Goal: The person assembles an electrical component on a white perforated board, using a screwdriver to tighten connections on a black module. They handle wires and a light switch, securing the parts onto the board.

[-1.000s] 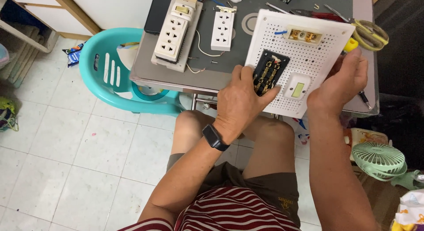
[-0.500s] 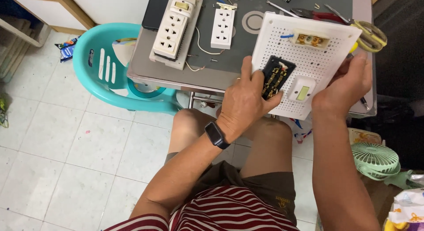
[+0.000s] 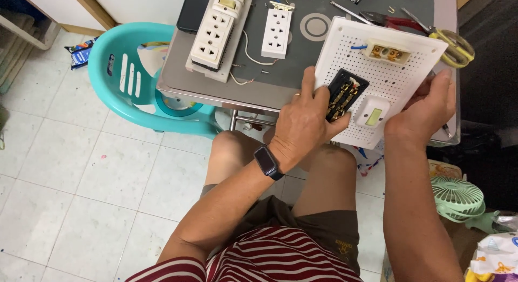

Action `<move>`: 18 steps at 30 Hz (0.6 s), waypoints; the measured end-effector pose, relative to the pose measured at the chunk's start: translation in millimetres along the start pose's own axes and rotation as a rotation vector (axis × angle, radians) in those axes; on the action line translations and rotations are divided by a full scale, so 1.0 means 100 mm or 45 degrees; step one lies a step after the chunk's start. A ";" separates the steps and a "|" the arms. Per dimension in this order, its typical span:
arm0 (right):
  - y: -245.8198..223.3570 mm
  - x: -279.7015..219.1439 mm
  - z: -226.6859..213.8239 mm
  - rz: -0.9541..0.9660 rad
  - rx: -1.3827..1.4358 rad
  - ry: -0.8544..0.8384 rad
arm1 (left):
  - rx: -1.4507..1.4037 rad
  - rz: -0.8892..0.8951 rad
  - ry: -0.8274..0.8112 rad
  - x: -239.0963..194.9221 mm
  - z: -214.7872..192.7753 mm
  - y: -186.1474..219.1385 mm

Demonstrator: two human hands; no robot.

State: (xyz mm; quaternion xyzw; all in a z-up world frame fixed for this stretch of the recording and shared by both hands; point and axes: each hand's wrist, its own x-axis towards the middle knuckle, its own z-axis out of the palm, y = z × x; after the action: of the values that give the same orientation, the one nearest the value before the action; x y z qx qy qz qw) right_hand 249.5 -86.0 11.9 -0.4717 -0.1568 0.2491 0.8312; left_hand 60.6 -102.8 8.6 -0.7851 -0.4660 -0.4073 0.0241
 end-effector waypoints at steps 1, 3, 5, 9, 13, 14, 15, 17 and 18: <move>0.00 -0.01 0.01 -0.002 0.001 0.002 | -0.001 0.002 0.000 0.01 0.00 0.00; 0.00 -0.02 0.01 0.016 -0.006 0.048 | 0.026 -0.004 0.069 0.01 0.00 0.01; 0.03 0.02 -0.01 -0.001 -0.006 0.035 | 0.005 -0.035 0.068 0.02 -0.01 0.03; -0.10 -0.11 0.10 0.038 -0.116 0.055 | -0.007 -0.106 0.081 0.05 0.01 0.04; -0.14 -0.14 0.15 0.045 -0.011 0.052 | 0.049 -0.106 0.074 0.11 -0.03 0.06; -0.15 -0.15 0.16 0.060 -0.044 0.054 | 0.040 -0.114 0.063 0.11 -0.03 0.07; -0.17 -0.17 0.17 0.075 -0.078 0.057 | 0.031 -0.122 0.052 0.12 -0.03 0.07; -0.08 -0.08 0.09 0.056 -0.028 0.032 | 0.018 -0.131 0.042 0.12 -0.01 0.07; -0.03 -0.03 0.06 0.037 0.021 0.001 | 0.008 -0.143 0.037 0.12 -0.01 0.07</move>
State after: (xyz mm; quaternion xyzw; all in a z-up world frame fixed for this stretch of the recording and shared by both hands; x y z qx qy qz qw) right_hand 244.8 -84.6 17.7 -0.4670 -0.1475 0.2622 0.8315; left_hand 68.1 -97.8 19.5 -0.7516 -0.5104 -0.4177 0.0104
